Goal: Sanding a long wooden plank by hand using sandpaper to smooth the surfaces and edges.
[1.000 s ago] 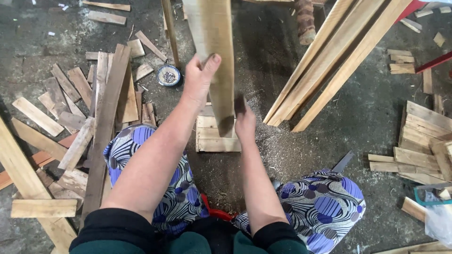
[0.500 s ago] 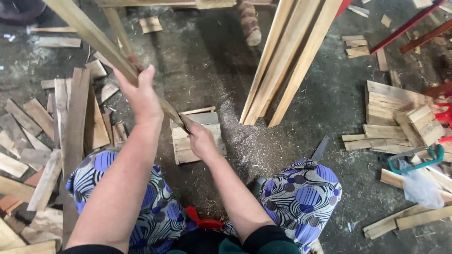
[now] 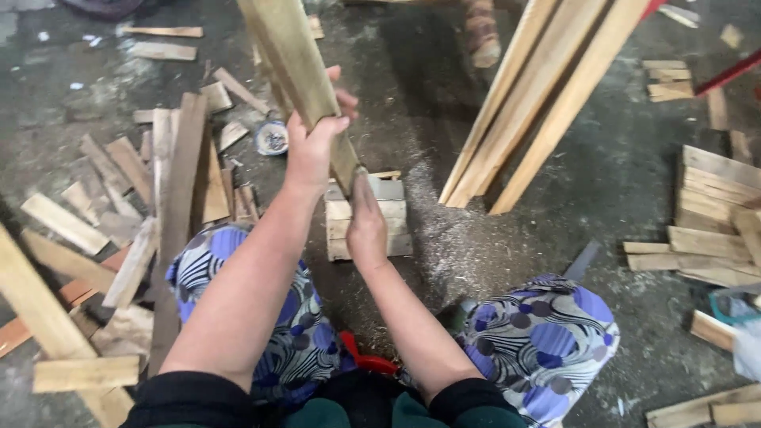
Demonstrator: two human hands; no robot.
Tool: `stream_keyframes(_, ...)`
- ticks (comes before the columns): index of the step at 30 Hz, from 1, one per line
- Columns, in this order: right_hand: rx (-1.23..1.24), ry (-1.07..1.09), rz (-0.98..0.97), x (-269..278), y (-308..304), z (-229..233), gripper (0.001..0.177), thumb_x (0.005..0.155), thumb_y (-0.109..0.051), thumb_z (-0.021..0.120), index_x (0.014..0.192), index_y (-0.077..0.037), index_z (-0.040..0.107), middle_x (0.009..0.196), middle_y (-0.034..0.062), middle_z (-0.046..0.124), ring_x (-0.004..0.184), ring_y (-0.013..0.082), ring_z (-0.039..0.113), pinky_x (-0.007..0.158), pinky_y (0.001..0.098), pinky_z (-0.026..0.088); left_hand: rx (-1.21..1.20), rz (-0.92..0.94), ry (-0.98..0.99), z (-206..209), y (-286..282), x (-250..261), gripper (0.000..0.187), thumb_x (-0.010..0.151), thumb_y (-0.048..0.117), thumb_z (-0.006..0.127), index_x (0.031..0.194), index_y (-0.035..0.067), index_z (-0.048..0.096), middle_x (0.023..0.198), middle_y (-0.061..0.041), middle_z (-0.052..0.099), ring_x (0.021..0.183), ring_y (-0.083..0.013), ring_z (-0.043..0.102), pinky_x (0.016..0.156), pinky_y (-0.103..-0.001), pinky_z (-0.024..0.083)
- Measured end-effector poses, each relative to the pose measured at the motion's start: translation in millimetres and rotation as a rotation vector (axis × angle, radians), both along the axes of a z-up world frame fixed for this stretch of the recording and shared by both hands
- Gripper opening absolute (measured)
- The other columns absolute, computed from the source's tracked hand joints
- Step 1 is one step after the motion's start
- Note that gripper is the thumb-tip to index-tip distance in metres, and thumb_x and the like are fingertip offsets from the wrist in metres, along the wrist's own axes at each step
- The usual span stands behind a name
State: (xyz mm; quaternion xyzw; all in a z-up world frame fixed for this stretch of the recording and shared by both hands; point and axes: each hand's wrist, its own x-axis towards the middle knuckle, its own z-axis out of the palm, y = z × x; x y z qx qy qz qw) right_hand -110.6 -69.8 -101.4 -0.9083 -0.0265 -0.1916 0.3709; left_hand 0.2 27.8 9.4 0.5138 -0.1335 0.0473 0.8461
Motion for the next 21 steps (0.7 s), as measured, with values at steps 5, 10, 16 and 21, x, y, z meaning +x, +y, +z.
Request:
stream_keyframes(5,-0.15,0.428,-0.134,-7.5,-32.3,-143.5,0.064,0.095,-0.001,0.039,0.159,-0.008,0.031,0.141,0.023,0.059,0.108,0.0402,0.067,0.091,0.0491,0.054,-0.106,0.073,0.086,-1.8,5.2,8.3,0.053,0.087,0.001,0.054,0.14,0.004,0.054,0.102,-0.008,0.067,0.092,-0.0192,0.062,0.088,-0.032,0.053)
stream_keyframes(10,0.134,0.389,-0.105,13.8,-19.5,-53.0,0.041,0.094,-0.004,0.047,0.134,-0.004,0.054,0.105,0.0236,0.073,0.087,0.0429,0.069,0.073,0.0505,0.05,-0.062,0.039,0.128,6.4,0.4,4.0,0.049,0.09,0.005,0.058,0.138,0.008,0.058,0.097,-0.004,0.069,0.089,-0.0161,0.064,0.086,-0.031,0.053)
stream_keyframes(16,-0.122,-0.035,-0.056,23.1,8.1,51.0,0.057,0.093,0.004,0.054,0.148,0.004,0.043,0.146,0.0303,0.054,0.124,0.0419,0.064,0.095,0.043,0.057,0.01,0.01,-0.014,4.6,-8.3,-4.3,0.049,0.089,0.004,0.06,0.137,0.01,0.055,0.104,-0.005,0.065,0.103,-0.0165,0.061,0.093,-0.033,0.054)
stream_keyframes(21,-0.089,0.195,-0.151,17.1,-13.4,-47.6,0.065,0.094,-0.005,0.058,0.155,-0.008,0.035,0.146,0.0212,0.057,0.11,0.037,0.069,0.082,0.0442,0.059,0.012,-0.002,-0.024,5.6,-5.5,-3.9,0.046,0.089,0.006,0.061,0.134,0.011,0.056,0.103,-0.004,0.066,0.103,-0.0167,0.062,0.094,-0.034,0.054)
